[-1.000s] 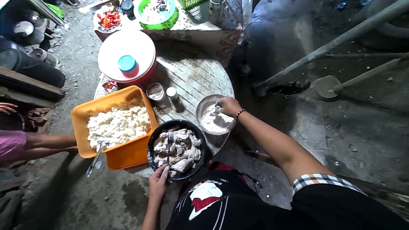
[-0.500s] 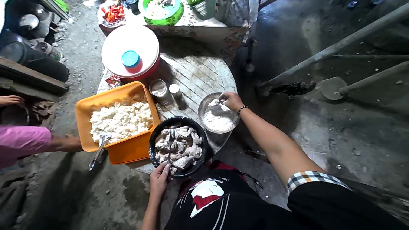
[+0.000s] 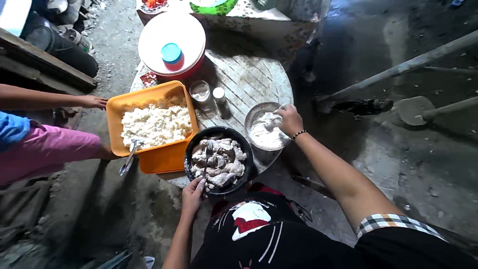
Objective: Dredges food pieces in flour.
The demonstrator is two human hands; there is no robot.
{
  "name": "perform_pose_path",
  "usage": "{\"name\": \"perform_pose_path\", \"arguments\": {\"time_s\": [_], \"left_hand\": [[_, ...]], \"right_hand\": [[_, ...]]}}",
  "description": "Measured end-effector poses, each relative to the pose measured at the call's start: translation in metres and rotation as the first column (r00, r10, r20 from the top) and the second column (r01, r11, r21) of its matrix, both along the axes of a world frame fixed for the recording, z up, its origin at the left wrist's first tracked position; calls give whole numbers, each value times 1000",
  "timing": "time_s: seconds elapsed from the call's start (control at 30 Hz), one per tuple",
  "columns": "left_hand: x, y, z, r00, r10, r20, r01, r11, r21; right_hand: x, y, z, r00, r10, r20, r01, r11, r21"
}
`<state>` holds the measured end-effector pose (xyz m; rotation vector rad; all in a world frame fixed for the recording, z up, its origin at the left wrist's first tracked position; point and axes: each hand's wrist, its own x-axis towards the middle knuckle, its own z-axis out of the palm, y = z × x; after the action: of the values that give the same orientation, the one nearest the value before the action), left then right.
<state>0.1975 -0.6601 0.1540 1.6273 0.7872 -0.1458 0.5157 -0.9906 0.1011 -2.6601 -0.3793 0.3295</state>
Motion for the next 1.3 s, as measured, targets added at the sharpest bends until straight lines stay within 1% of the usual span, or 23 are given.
{"name": "perform_pose_path", "arguments": {"time_s": [0.07,0.17,0.27,0.3,0.37,0.47,0.53,0.63,0.77,0.9,1.07,1.13,1.2,1.3], "left_hand": [[-1,1,1,1000,-1,6,1,1000,3],[-2,3,2,1000,15,20,-15,1000,5],[-6,6,5,998,43,51,-44,999,18],[-8,7,7,997,52,54,-54,998,25],[-13,10,9,995,74,60,-76,997,31],[-23,15,9,992,108,68,-109,994,22],[-30,17,8,989,132,63,-134,991,18],[-40,19,4,985,159,65,-159,987,-3],[-49,23,6,983,174,62,-174,985,-14],[-57,30,8,982,177,70,-176,984,-12],[-70,40,8,986,158,51,-158,987,-11],[-74,43,7,987,155,51,-154,988,-13],[-76,46,6,985,161,57,-159,987,-26],[-78,50,6,987,155,54,-153,988,-37]], "right_hand": [[-14,17,2,997,65,29,-67,996,67],[-40,56,5,980,197,15,-197,968,155],[-69,107,16,952,304,-45,-281,921,268],[-77,123,18,936,345,-74,-313,909,274],[-87,153,21,897,410,-166,-368,900,235],[-96,190,16,872,401,-279,-375,916,144],[-99,206,12,873,389,-295,-367,921,128],[-99,231,16,874,383,-299,-366,924,113],[-94,261,22,872,373,-316,-394,919,-3],[-96,277,12,868,404,-288,-444,892,-85],[-103,289,6,892,359,-274,-412,895,-169],[-103,291,4,891,359,-278,-414,893,-176],[-101,292,4,884,391,-257,-441,880,-176],[-99,292,8,868,443,-223,-475,872,-118]]}}
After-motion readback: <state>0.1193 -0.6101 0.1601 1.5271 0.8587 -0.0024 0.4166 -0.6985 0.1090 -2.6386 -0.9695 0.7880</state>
